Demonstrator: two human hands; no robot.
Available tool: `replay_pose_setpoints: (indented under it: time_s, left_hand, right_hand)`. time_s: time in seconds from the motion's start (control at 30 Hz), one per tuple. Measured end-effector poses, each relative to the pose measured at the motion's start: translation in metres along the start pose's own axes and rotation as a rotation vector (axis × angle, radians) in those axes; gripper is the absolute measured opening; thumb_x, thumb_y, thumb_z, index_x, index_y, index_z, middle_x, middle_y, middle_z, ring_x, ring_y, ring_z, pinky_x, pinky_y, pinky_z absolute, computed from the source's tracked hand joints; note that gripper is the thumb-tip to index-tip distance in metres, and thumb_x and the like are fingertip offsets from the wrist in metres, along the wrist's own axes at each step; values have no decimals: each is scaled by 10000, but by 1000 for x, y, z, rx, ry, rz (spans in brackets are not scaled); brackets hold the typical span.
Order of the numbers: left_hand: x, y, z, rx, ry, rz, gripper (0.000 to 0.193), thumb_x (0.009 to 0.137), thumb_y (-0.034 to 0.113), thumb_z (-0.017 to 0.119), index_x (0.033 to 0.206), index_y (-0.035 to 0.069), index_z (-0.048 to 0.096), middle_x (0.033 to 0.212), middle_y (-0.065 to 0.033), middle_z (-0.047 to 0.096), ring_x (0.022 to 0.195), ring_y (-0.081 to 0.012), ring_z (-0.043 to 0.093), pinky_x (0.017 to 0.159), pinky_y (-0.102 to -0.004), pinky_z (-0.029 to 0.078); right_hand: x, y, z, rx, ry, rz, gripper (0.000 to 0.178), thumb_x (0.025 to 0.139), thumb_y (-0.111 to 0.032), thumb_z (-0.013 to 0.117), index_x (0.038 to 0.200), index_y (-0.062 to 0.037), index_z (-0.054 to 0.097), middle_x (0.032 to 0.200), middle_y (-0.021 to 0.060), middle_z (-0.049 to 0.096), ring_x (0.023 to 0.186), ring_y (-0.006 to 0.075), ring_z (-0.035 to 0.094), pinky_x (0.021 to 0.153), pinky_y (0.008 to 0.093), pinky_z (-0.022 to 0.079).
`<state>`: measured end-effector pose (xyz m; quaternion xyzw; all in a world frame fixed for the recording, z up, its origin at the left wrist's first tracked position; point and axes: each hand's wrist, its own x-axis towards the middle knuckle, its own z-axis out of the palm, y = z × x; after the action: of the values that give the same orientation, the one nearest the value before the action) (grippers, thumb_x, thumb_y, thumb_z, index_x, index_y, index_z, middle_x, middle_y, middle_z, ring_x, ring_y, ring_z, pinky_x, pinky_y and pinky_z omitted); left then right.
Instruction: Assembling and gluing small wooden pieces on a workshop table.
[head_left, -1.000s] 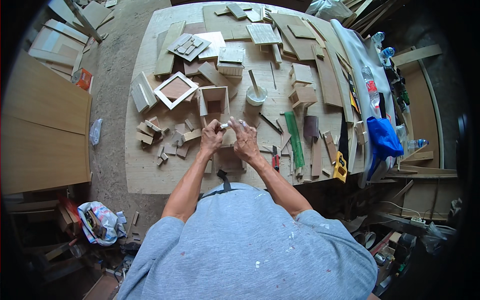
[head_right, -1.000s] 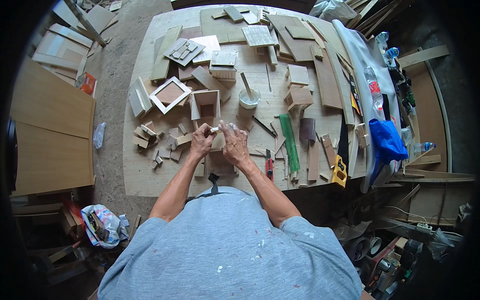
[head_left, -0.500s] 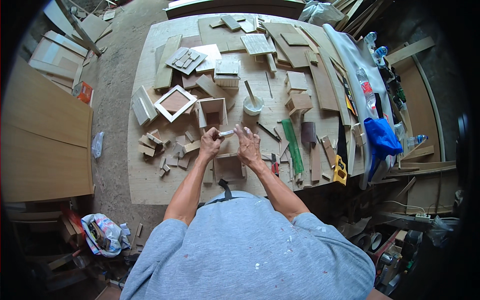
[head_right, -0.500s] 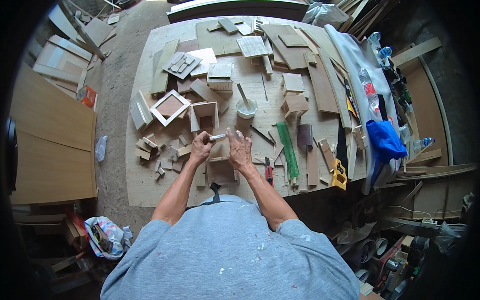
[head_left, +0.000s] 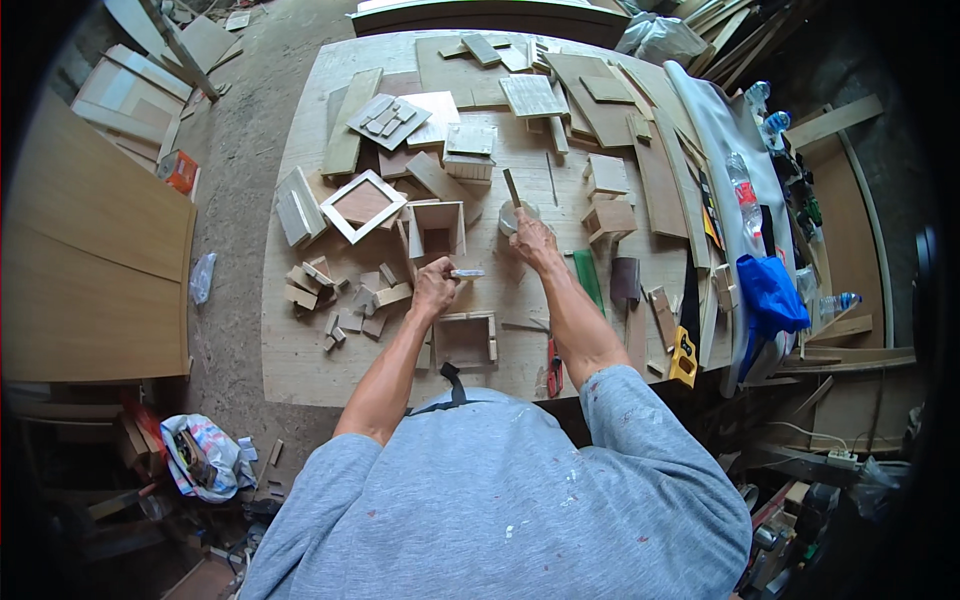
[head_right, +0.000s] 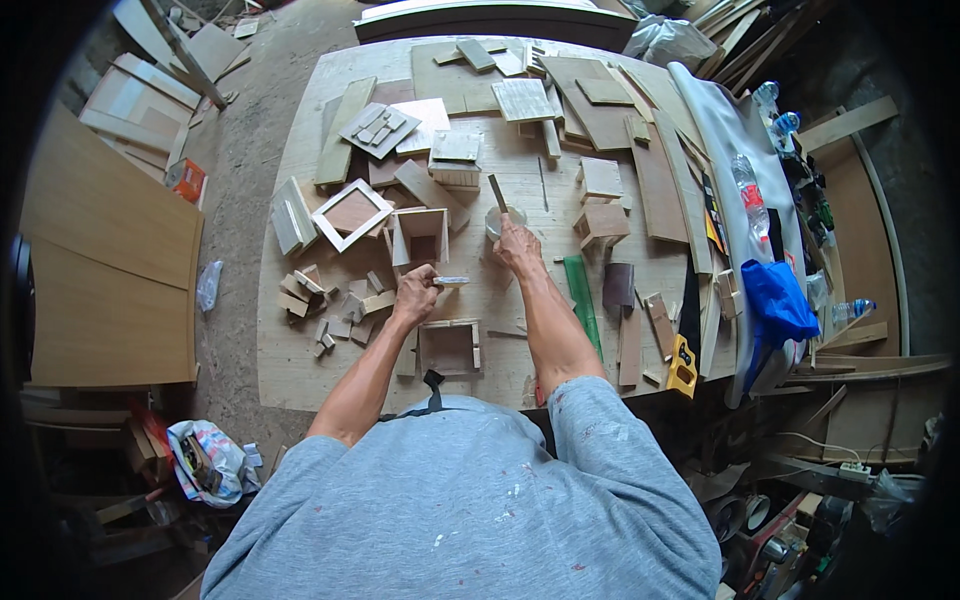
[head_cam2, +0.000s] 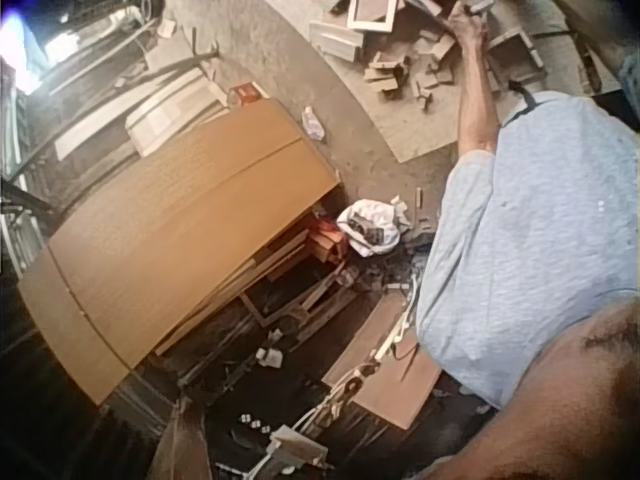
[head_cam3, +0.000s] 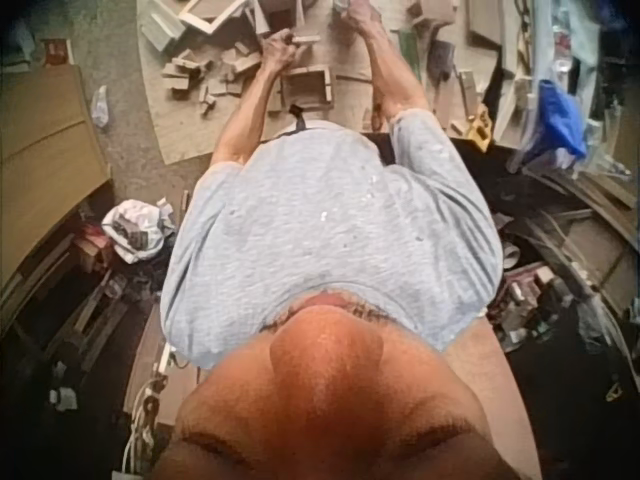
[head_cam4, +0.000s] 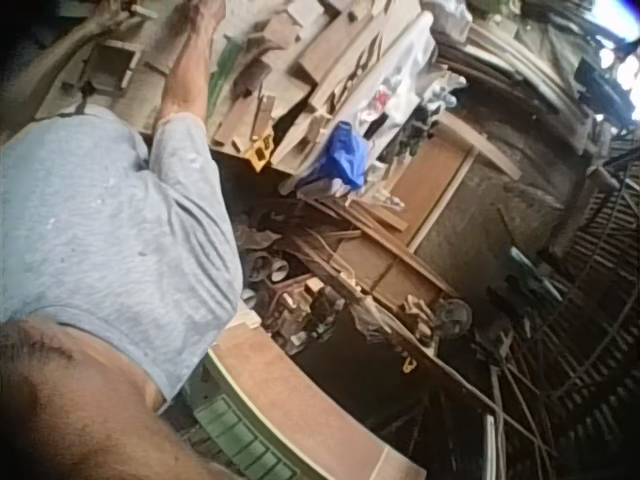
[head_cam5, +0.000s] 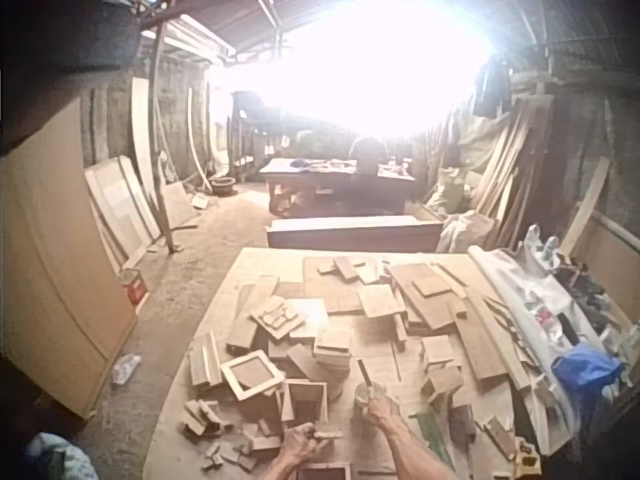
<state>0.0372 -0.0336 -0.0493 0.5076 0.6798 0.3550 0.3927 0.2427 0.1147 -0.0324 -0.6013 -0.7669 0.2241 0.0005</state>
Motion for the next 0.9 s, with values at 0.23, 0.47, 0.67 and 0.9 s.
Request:
replay_pose_setpoints:
  time_s: [0.23, 0.47, 0.67, 0.9]
  left_hand:
    - [1, -12, -1, 4, 60, 3, 119, 792, 9, 643, 906, -3, 676, 808, -103, 712, 759, -157, 682, 707, -303, 534]
    - [-2, -8, 0, -15, 85, -1, 142, 791, 54, 670, 921, 2, 694, 807, -105, 720, 743, -161, 689, 709, -301, 538]
    - [-2, -1, 1, 46, 102, -22, 178, 781, 66, 681, 945, -1, 699, 833, -145, 719, 773, -203, 701, 730, -331, 542]
    - [0, -3, 0, 115, 90, 36, 168, 785, 49, 666, 935, -7, 714, 842, -166, 721, 783, -240, 713, 730, -356, 550]
  right_hand:
    - [-24, -13, 6, 62, 469, -254, 486, 808, -98, 576, 1282, -74, 472, 1011, 225, 671, 931, 402, 654, 824, 489, 521]
    - [-90, -28, 60, 619, 304, -231, 593, 755, 7, 482, 1341, -58, 422, 1072, 170, 701, 792, 317, 690, 738, 394, 532]
    - [-102, -39, 70, 615, 234, -267, 662, 739, 18, 462, 1388, -68, 364, 1184, 179, 674, 779, 305, 687, 685, 365, 512]
    - [-119, -74, 69, 574, 124, -373, 790, 736, 45, 458, 1484, -109, 259, 1258, 165, 635, 896, 371, 684, 744, 414, 528]
